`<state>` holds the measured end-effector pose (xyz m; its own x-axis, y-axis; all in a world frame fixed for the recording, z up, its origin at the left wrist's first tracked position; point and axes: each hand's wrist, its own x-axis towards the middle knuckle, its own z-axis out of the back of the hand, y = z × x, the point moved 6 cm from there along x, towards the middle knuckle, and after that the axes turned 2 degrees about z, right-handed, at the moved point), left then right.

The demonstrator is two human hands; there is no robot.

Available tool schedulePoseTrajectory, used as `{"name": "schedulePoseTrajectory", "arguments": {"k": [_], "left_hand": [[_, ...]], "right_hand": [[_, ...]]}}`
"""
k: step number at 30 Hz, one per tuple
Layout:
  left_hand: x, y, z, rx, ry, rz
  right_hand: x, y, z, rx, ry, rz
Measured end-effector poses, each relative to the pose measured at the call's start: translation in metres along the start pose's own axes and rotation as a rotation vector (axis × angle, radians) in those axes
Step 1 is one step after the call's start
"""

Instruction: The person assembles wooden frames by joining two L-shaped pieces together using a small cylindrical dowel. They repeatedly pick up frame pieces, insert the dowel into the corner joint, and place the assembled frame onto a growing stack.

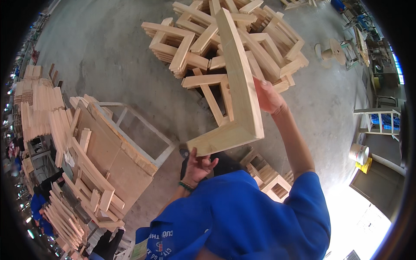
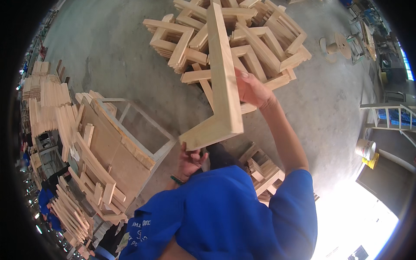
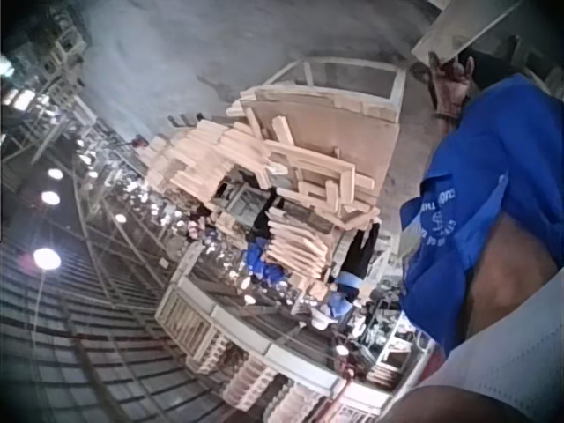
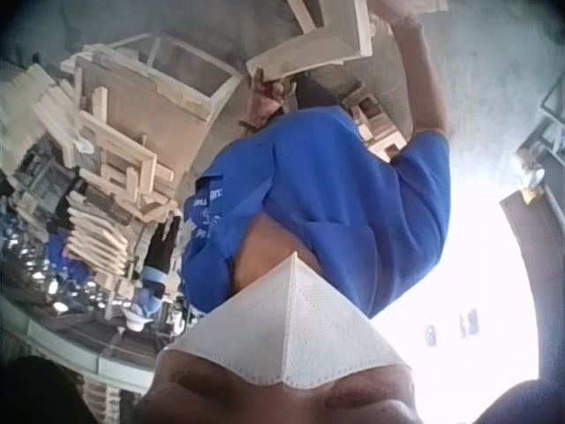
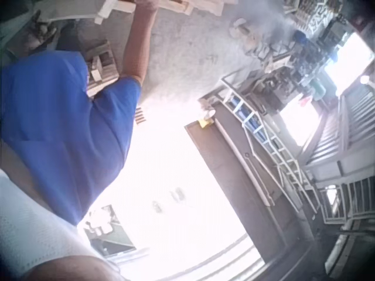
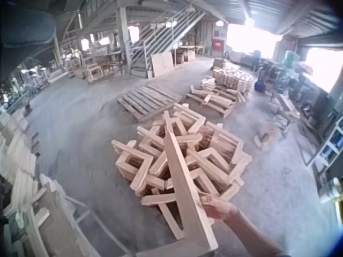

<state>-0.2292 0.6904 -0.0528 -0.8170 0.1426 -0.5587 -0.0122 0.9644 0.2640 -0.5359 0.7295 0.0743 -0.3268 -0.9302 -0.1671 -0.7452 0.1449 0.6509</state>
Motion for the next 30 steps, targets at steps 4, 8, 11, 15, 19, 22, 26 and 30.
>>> {"name": "schedulePoseTrajectory", "arguments": {"k": [4,8,11,15,19,22,26,30], "left_hand": [[0.027,0.028,0.018,-0.097,-0.006,0.164],[0.05,0.024,0.053,0.194,-0.212,0.297],[0.044,0.016,0.117,0.356,-0.433,0.331],[0.03,0.005,0.163,0.266,-0.592,0.263],[0.024,-0.017,0.187,0.271,-0.654,0.161],[0.025,-0.024,0.192,0.29,-0.715,0.148],[0.025,-0.031,0.211,0.284,-0.734,0.089],[0.025,-0.032,0.224,0.373,-0.761,0.114]], "right_hand": [[0.021,-0.058,-0.005,0.43,-0.121,-0.088],[0.043,-0.118,0.042,0.223,-0.265,-0.234],[0.044,-0.176,0.075,-0.137,-0.526,-0.359],[0.03,-0.251,0.143,-0.786,-0.622,-0.271],[0.052,-0.302,0.193,-1.116,-0.769,-0.597],[0.061,-0.328,0.244,-1.273,-0.878,-0.6],[0.084,-0.347,0.278,-1.312,-0.968,-0.594],[0.082,-0.363,0.306,-1.395,-1.038,-0.58]]}}
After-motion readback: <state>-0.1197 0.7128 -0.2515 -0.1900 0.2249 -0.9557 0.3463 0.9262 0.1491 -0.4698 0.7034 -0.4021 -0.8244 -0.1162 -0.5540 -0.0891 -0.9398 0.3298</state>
